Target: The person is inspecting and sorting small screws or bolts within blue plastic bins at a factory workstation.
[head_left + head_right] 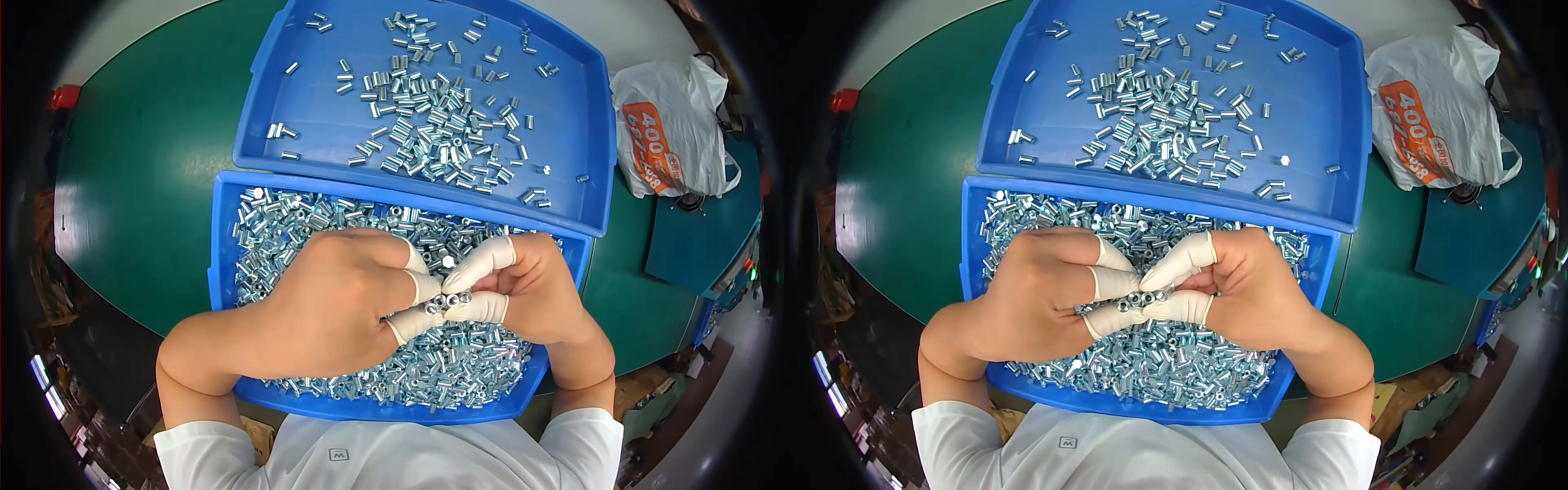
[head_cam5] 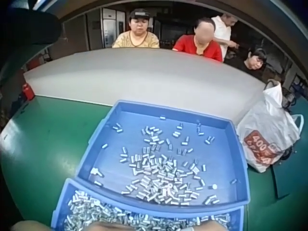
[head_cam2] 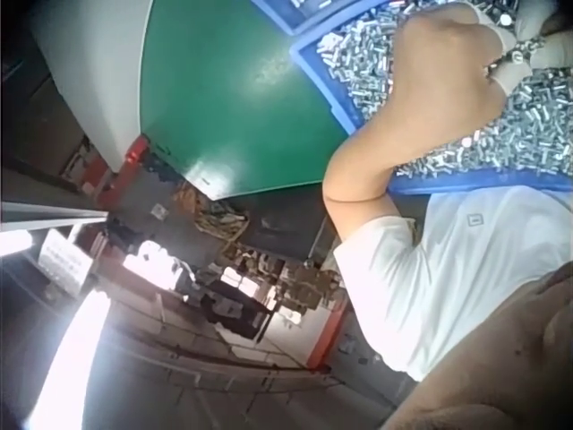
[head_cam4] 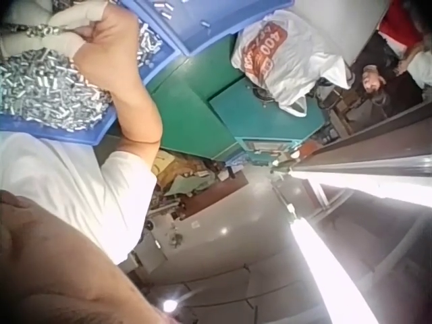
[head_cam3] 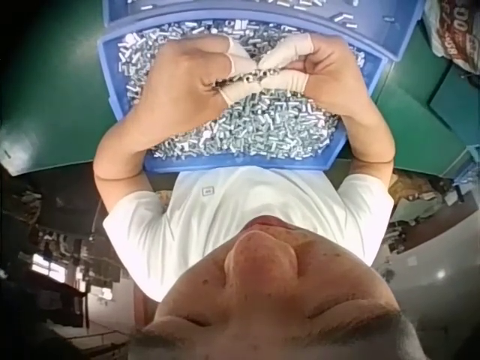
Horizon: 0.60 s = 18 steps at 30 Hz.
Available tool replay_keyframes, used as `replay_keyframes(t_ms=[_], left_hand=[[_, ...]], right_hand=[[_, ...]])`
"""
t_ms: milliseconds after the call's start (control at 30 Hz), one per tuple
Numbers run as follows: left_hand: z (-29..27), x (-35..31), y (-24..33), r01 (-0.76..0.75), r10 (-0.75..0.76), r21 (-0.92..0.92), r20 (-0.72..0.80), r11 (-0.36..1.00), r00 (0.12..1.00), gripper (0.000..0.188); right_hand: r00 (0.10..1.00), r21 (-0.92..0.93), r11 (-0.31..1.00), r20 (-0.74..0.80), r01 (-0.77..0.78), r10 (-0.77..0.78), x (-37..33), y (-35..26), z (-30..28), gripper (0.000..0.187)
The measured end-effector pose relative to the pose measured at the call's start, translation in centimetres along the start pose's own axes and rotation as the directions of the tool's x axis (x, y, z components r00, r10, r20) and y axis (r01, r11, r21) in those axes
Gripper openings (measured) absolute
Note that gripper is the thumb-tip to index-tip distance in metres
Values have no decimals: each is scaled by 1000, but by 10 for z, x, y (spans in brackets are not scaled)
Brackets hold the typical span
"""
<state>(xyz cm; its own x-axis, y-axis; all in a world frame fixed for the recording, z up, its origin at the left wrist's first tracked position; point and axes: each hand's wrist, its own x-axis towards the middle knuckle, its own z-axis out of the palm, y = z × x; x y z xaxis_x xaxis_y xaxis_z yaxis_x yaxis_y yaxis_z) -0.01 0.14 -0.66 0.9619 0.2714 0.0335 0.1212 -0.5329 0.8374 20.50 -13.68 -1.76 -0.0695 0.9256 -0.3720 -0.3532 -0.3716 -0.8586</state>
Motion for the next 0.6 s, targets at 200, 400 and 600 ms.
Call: replay_keyframes(t_ms=[200, 400, 600], left_hand=[[3, 1, 0, -52, 54, 43, -37, 998, 998, 29], [9, 1, -1, -122, 137, 126, -111, 984, 984, 34], [7, 0, 5, -99, 109, 159, -54, 982, 993, 47]], right_hand=[[999, -6, 1000, 44, 24, -24, 0, 1, -2, 21], [998, 68, 996, 24, 49, -51, 2, 2, -2, 21], [996, 86, 993, -45, 79, -75, 3, 1, -2, 24]])
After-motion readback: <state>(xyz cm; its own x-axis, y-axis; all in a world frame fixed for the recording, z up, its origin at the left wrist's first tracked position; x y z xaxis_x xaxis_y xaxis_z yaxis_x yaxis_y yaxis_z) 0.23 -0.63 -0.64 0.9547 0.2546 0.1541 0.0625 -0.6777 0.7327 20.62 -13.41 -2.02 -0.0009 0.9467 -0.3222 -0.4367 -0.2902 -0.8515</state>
